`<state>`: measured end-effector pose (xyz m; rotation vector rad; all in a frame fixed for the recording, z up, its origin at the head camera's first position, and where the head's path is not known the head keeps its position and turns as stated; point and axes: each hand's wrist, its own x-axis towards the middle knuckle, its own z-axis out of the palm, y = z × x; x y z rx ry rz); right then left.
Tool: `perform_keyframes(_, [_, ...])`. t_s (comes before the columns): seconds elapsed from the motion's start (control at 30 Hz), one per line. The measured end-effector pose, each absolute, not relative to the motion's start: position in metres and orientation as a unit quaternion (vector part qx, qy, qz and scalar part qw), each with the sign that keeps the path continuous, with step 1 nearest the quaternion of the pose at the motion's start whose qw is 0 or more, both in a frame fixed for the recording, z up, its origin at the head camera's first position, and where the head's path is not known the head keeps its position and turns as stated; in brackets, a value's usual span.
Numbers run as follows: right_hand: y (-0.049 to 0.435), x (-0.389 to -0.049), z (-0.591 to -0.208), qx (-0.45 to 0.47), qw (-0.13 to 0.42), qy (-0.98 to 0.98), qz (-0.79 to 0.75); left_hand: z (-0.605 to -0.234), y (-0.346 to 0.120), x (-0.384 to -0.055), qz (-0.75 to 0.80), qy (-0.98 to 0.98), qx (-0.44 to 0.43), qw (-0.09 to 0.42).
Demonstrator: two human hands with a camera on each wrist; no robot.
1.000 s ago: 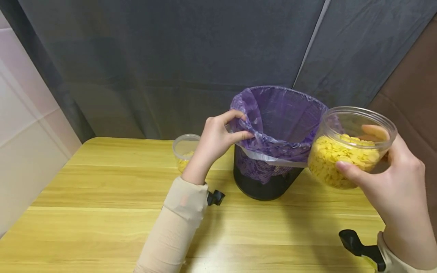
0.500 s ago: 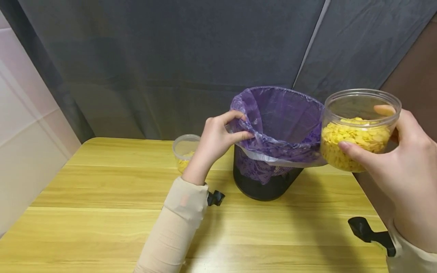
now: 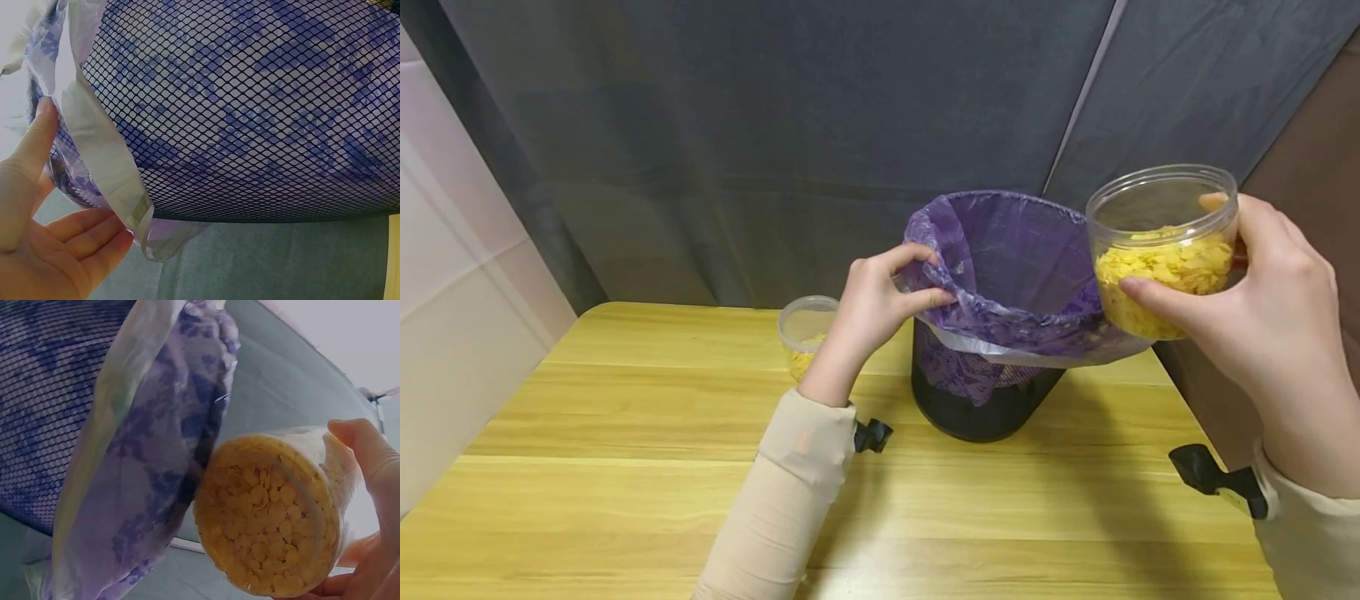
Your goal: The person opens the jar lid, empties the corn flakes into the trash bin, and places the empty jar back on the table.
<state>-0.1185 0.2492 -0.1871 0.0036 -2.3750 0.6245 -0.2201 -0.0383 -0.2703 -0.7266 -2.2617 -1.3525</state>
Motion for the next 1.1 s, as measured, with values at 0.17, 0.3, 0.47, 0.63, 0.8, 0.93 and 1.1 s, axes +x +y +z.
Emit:
perform_keyframes(0.17, [0.249, -0.125, -0.185, 0.008, 0.318, -0.921, 0.227, -0.270, -0.039, -0.220, -0.487, -0.810, -0.259, 0.200])
perform_keyframes(0.3, [0.251, -0.130, -0.184, 0.007, 0.314, -0.923, 0.221, -0.270, -0.039, -0.221, -0.490, -0.808, -0.259, 0.198])
perform_keyframes(0.47, [0.253, -0.138, -0.183, 0.010, 0.313, -0.925, 0.215, -0.271, -0.038, -0.221, -0.492, -0.807, -0.259, 0.199])
perform_keyframes(0.63, [0.255, -0.145, -0.181, 0.019, 0.319, -0.924, 0.210, -0.270, -0.038, -0.221, -0.493, -0.808, -0.257, 0.197])
perform_keyframes(0.8, [0.257, -0.151, -0.178, 0.020, 0.309, -0.928, 0.206, -0.270, -0.038, -0.221, -0.493, -0.806, -0.259, 0.198])
perform_keyframes(0.93, [0.257, -0.155, -0.177, 0.022, 0.299, -0.933, 0.201, -0.271, -0.038, -0.221, -0.493, -0.806, -0.261, 0.200])
perform_keyframes(1.1, [0.258, -0.160, -0.177, 0.028, 0.294, -0.937, 0.189, -0.271, -0.038, -0.221, -0.492, -0.806, -0.261, 0.201])
